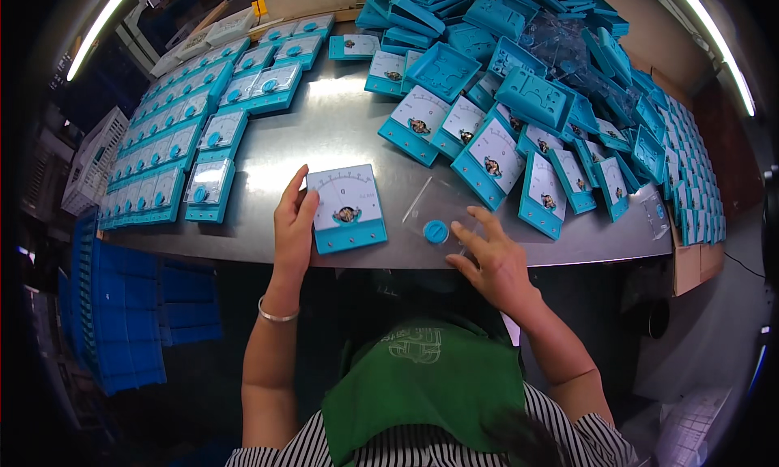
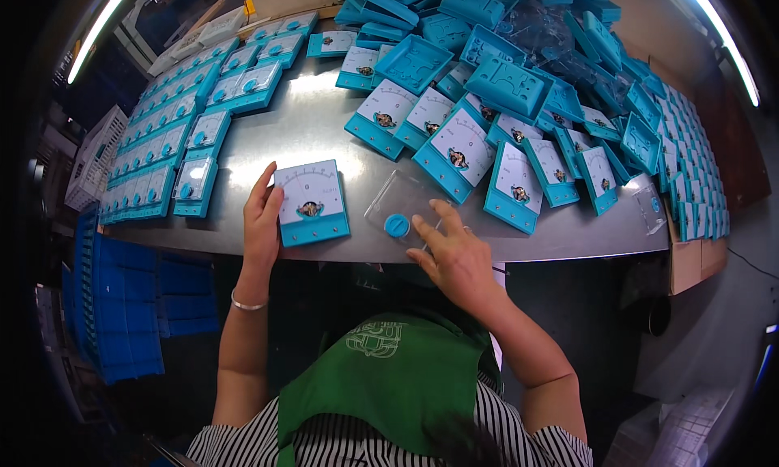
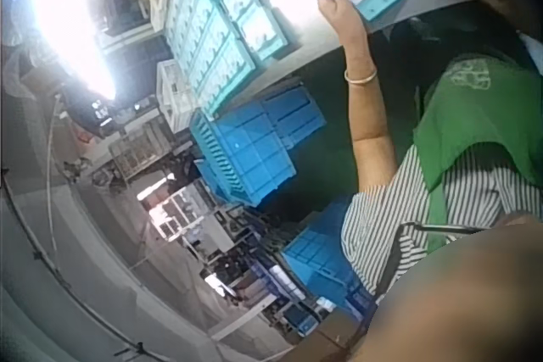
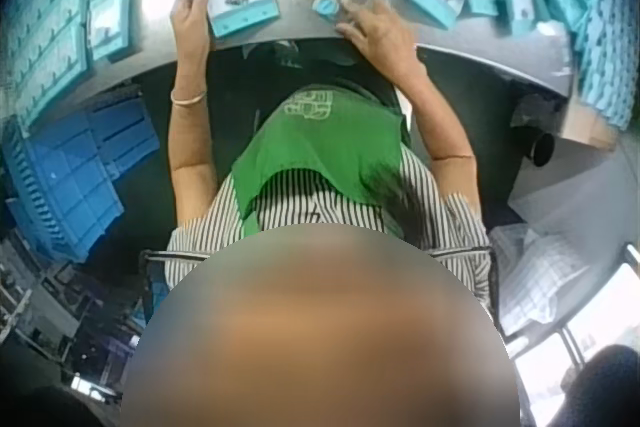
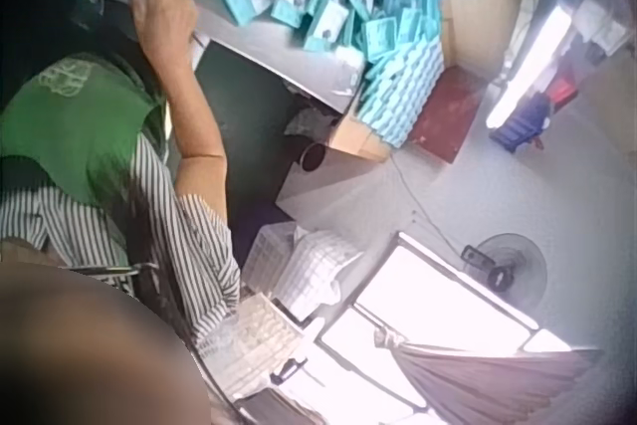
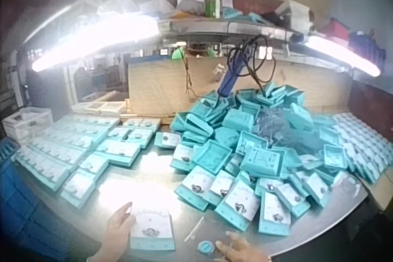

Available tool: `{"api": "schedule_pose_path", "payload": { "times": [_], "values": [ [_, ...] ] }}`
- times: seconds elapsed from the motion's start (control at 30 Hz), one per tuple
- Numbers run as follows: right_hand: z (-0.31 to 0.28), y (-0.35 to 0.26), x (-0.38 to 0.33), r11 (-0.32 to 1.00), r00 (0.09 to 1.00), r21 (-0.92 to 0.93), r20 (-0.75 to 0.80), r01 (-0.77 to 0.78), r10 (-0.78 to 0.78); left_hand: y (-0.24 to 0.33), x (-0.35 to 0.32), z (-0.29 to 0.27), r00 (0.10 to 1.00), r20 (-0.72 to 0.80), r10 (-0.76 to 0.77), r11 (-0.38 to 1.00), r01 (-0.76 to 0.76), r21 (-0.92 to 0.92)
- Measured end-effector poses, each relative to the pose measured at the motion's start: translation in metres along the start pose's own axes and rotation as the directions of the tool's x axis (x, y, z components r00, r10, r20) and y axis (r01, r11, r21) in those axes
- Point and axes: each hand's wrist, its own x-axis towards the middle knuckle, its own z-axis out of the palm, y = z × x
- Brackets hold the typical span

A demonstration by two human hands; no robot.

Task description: Assembling and inspecting analog ammeters at a manufacturing workshop bench.

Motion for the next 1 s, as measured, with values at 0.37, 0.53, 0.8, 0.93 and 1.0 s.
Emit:
{"api": "schedule_pose_path", "payload": {
  "times": [0.37,0.53,0.8,0.93,1.0],
  "values": [
    [-0.016,0.007,0.011,0.986,0.963,0.162,0.270,-0.031,-0.014,0.018,-0.038,0.007,0.883,-0.051,0.467,0.800,-0.397,0.449],
    [-0.022,0.002,0.017,0.981,0.935,0.192,0.352,-0.036,-0.035,0.012,-0.088,0.032,0.929,0.120,0.349,0.877,-0.369,0.309],
    [-0.029,-0.018,-0.004,0.973,0.950,0.197,0.263,0.119,-0.170,0.012,-0.093,0.060,0.881,0.326,-0.344,0.849,0.440,-0.294],
    [-0.028,-0.021,-0.012,0.979,0.951,0.135,0.248,0.153,-0.183,0.012,-0.091,0.064,0.888,0.311,-0.339,0.897,0.405,-0.178],
    [-0.025,-0.023,-0.014,0.973,0.957,0.108,0.190,0.203,-0.220,0.012,-0.091,0.068,0.893,0.289,-0.344,0.901,0.401,-0.166]
  ]
}}
